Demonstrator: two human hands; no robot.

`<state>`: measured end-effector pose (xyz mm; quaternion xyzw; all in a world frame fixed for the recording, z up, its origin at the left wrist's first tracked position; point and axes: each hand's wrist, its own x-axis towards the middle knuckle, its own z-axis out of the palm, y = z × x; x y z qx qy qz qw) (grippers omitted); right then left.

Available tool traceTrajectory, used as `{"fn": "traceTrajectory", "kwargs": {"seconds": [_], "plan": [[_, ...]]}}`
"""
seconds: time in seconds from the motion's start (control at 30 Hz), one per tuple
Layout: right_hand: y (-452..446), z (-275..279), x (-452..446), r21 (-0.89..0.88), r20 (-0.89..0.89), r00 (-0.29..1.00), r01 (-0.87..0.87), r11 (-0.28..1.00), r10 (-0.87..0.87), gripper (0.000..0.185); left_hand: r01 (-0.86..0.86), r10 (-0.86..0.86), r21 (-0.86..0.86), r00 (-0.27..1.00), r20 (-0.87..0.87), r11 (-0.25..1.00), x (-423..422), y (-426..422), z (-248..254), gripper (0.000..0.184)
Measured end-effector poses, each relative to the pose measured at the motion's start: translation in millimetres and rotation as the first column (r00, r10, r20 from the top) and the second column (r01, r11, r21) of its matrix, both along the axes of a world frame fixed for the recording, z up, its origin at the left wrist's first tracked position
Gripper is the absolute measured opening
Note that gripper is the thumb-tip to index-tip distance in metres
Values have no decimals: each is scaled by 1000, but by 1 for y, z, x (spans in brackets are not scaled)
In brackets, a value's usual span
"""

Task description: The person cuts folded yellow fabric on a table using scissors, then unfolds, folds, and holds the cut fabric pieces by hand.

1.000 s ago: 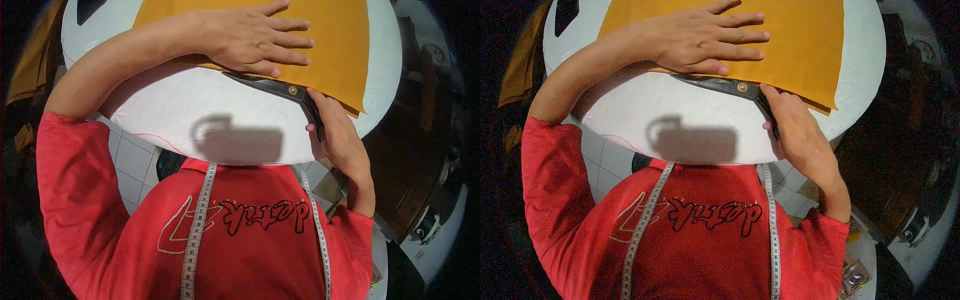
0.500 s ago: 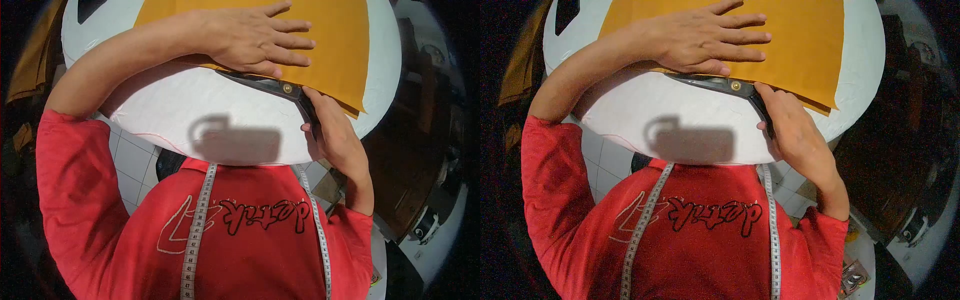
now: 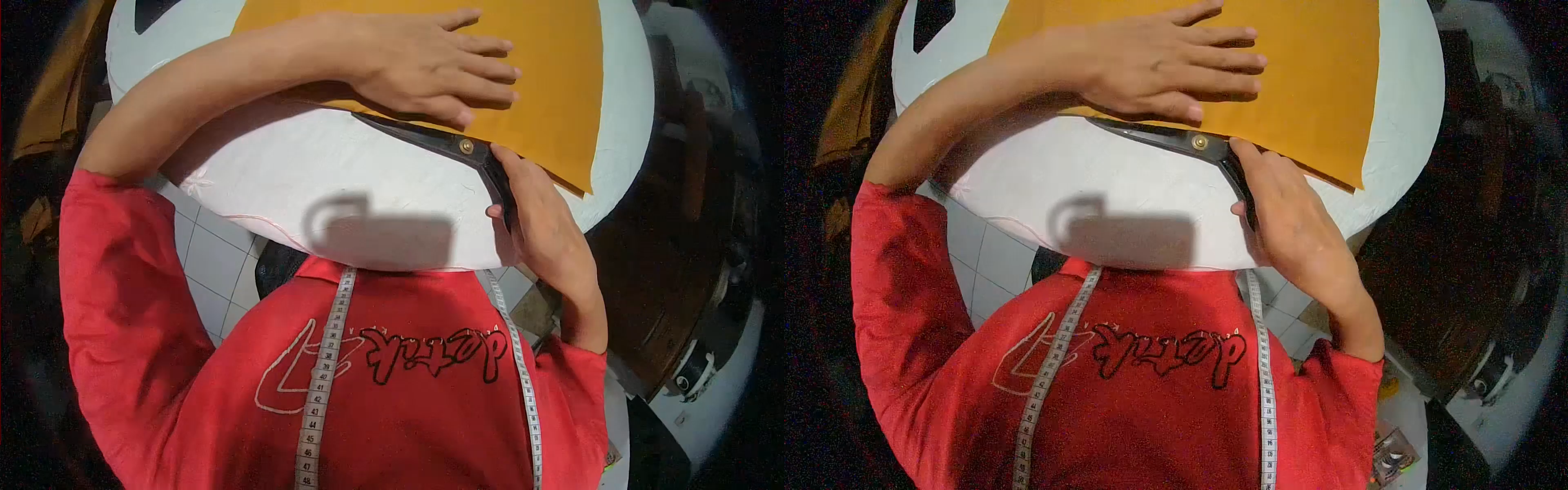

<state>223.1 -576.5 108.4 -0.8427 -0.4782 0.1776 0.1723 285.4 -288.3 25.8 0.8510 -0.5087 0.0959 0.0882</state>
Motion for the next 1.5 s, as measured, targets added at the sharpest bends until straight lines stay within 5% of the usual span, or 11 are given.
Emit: {"fn": "traceTrajectory", "kwargs": {"seconds": [0.1, 0.27, 0.4, 0.93, 1.23, 1.5], "plan": [[0, 0, 0, -21, -1, 1000, 16, 1000, -16, 61, -2, -3, -81, 998, -69, 997, 3, 7, 5, 67], [4, 3, 0, -73, -23, 999, 34, 997, -36, 60, -19, 32, 70, 983, -180, 997, -20, 38, 18, 66], [4, 4, 2, -57, -41, 999, 19, 998, -21, 60, -26, 22, -32, 992, -126, 999, -24, 36, 10, 65], [4, -3, 3, -71, -40, 999, 25, 997, -28, 64, -67, 64, -15, 988, -143, 998, -24, 28, -2, 65], [3, -6, 2, -82, -38, 999, 11, 997, -14, 63, -35, 35, 35, 999, -14, 999, -25, 19, -2, 65], [2, -6, 11, -43, -78, 997, -12, 999, 8, 62, -39, 39, -2, 994, -101, 999, -16, 16, -5, 65]]}}
